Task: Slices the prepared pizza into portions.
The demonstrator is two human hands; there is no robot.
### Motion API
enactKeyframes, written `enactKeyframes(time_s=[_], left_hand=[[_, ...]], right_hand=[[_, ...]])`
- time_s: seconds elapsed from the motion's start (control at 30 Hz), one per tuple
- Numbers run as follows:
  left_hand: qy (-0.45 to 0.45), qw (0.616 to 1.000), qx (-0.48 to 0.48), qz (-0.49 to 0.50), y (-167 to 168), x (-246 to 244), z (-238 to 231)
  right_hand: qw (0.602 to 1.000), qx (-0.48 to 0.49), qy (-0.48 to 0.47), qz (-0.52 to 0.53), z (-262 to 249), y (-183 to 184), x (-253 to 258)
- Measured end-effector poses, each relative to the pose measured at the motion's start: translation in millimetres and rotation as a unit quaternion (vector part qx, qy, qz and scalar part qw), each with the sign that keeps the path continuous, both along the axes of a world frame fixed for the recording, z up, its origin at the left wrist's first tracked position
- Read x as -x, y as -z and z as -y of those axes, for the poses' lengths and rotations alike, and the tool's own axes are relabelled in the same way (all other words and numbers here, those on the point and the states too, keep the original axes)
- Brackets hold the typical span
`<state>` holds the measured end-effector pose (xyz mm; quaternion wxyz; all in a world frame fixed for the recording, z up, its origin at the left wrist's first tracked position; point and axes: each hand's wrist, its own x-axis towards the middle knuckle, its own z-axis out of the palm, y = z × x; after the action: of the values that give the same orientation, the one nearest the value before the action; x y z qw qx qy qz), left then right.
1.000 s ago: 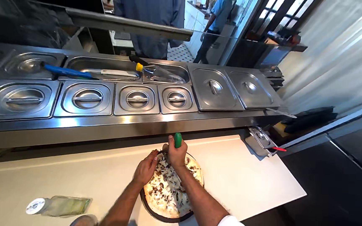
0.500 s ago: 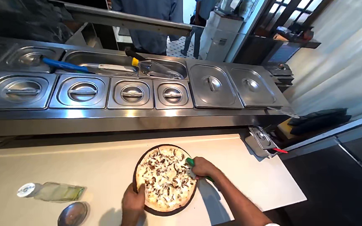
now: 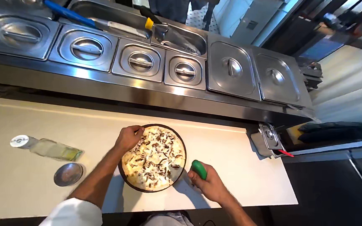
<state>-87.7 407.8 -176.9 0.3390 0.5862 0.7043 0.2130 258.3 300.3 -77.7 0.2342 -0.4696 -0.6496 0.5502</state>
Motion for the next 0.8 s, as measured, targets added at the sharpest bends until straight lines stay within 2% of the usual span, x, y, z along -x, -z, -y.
enactKeyframes(time_s=[0.1, 0.23, 0.4, 0.53, 0.7, 0.8], left_hand=[[0.003, 0.998, -0.043, 0.035, 12.9, 7.7, 6.3], [-0.012, 0.994, -0.057, 0.097, 23.4, 19.9, 18.0], [-0.006, 0.991, -0.080, 0.105, 28.8, 22.6, 21.3], [0.003, 0.990, -0.103, 0.097, 35.8, 24.3, 21.7], [0.014, 0.990, -0.069, 0.123, 18.1, 23.4, 33.1], [0.030, 0.987, -0.070, 0.141, 33.5, 37.1, 37.6]], right_hand=[[0.986, -0.072, 0.064, -0.137, 10.0, 5.7, 11.4], [0.967, -0.143, 0.071, -0.196, 9.4, -4.4, 26.4], [0.968, -0.191, 0.085, -0.138, -2.2, 35.5, 48.5], [0.979, -0.146, 0.096, -0.103, -12.7, 32.3, 67.9], [0.985, -0.127, 0.117, -0.020, -21.1, 28.0, 85.9], [0.979, -0.145, 0.142, -0.026, -36.2, 29.1, 101.1]])
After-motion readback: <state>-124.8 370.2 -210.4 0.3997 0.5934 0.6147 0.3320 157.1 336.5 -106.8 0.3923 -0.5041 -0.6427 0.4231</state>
